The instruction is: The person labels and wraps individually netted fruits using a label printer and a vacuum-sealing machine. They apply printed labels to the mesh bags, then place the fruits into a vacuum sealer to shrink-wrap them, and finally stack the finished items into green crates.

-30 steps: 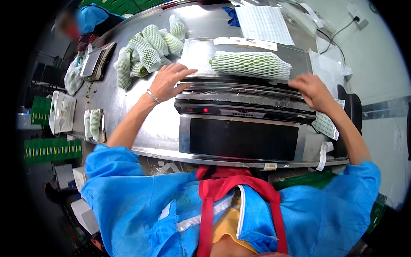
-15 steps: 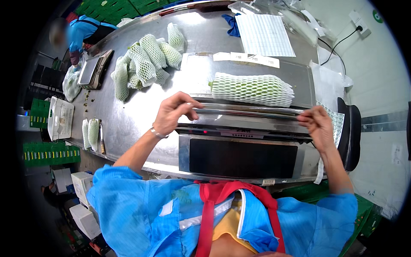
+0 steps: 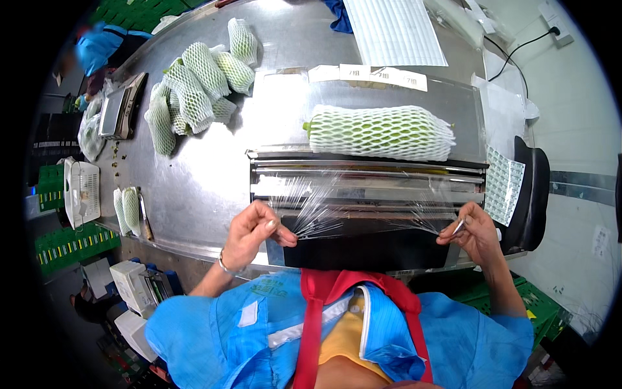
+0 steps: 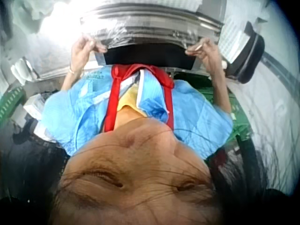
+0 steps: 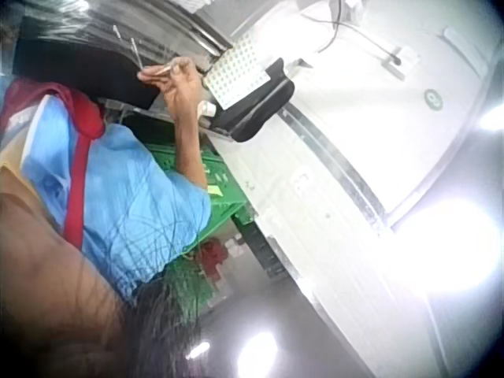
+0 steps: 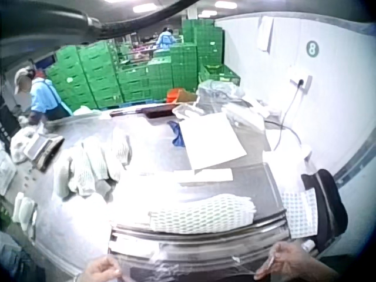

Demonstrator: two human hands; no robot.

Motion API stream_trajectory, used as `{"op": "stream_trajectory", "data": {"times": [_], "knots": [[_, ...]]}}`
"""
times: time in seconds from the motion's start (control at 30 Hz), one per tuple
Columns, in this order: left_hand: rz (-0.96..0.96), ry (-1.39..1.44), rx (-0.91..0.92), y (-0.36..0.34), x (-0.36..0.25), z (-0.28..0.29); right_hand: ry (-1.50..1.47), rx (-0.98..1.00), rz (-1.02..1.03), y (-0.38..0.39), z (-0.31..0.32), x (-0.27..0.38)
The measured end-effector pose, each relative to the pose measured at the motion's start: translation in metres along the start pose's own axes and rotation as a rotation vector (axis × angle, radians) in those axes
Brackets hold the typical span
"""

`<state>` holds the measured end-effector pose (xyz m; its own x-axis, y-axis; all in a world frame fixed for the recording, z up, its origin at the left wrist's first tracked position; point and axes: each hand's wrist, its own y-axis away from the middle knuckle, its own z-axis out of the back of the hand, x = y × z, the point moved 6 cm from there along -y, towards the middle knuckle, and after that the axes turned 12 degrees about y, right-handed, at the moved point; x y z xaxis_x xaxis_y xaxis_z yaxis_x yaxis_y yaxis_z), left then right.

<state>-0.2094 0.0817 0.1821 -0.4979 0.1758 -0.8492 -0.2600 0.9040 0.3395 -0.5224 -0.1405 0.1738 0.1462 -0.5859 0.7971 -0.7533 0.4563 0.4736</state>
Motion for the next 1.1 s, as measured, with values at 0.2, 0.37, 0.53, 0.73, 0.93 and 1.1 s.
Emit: {"op": "stream_trajectory", "data": {"times": [0.2,0.37,0.53,0.73,0.93,1.1], "knots": [[-0.424,-0.049,-0.029,0.007,-0.06,-0.013,0.138,-0.066,0.306,0.013,-0.019,0.068],[-0.419,0.043,-0.105,-0.012,-0.061,-0.012,0.214,-0.133,0.323,-0.001,-0.024,0.065],[-0.713,-0.078,-0.091,0.051,-0.096,-0.022,0.377,-0.216,0.431,0.05,-0.029,0.096],[-1.17,-0.361,0.227,0.029,-0.157,-0.03,0.468,-0.165,0.963,0.065,-0.06,0.167],[-0.918,-1.718,0.261,-0.116,-0.134,-0.032,1.796,-0.297,1.084,-0.069,-0.059,0.154],[-0.536,-1.7,0.53,-0.167,-0.07,-0.011,1.982,-0.027,0.915,-0.126,-0.009,0.104]]}}
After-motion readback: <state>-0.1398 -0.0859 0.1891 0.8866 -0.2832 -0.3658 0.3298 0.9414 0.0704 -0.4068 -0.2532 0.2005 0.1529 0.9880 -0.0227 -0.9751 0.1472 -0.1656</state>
